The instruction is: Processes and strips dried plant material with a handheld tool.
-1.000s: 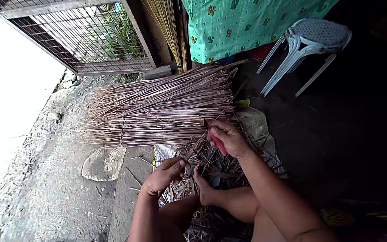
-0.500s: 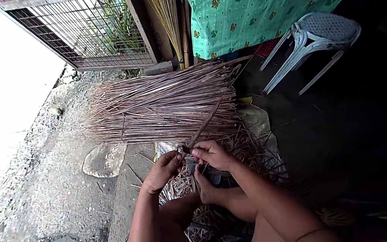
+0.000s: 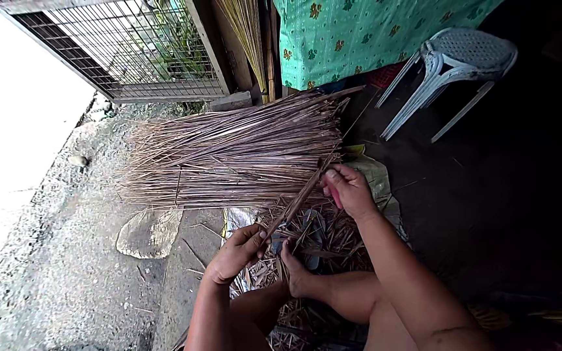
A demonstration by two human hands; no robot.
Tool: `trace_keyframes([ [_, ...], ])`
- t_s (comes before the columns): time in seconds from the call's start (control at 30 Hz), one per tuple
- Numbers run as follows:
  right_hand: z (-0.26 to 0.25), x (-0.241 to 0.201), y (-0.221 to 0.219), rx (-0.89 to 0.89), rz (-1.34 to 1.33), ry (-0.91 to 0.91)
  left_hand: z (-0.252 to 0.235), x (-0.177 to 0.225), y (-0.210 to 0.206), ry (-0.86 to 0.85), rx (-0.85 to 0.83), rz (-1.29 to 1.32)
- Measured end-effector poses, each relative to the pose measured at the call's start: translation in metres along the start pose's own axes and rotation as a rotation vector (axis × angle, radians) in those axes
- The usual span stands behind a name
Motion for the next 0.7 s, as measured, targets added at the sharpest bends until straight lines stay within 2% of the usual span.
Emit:
trace_keyframes([
  [0.07,-0.006,0.001,0.015,0.149,-0.075,-0.056,-0.002,-0.001,0.000,0.021,0.014,-0.033],
  [0.1,-0.005,-0.001,0.017,0.159,-0.088,-0.077,-0.004,-0.001,-0.001,0.028,0.029,-0.052],
  [0.17,0.002,-0.008,0.004,0.042,-0.067,-0.125,-0.007,-0.001,-0.002,0.014,0.049,-0.071],
  [0.27,0.018,-0.010,-0.030,-0.231,-0.036,-0.159,-0.008,0.000,-0.003,-0.060,0.014,-0.070],
  [0.4,0.032,-0.002,-0.059,-0.382,-0.050,-0.204,-0.005,0.001,-0.001,-0.086,0.057,-0.106],
  [0.53,0.031,0.001,-0.059,-0.400,-0.091,-0.107,-0.002,0.003,0.003,-0.076,0.012,-0.089],
  [0.6,0.034,-0.001,-0.042,-0.375,-0.015,-0.002,-0.005,0.005,-0.006,-0.060,-0.037,-0.069],
  [0.7,0.037,-0.013,-0.040,-0.338,0.098,0.142,0.005,0.018,-0.019,-0.005,-0.002,-0.111],
])
Point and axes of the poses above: each hand's wrist, its own z-axis away from the middle knuckle, its own y-axis out of the back of the hand, x = y × z, the point moved 3 cm from there along -z, towards the middle knuckle, and after that the axes turned 1 degree about -z, right-handed, at the moved point
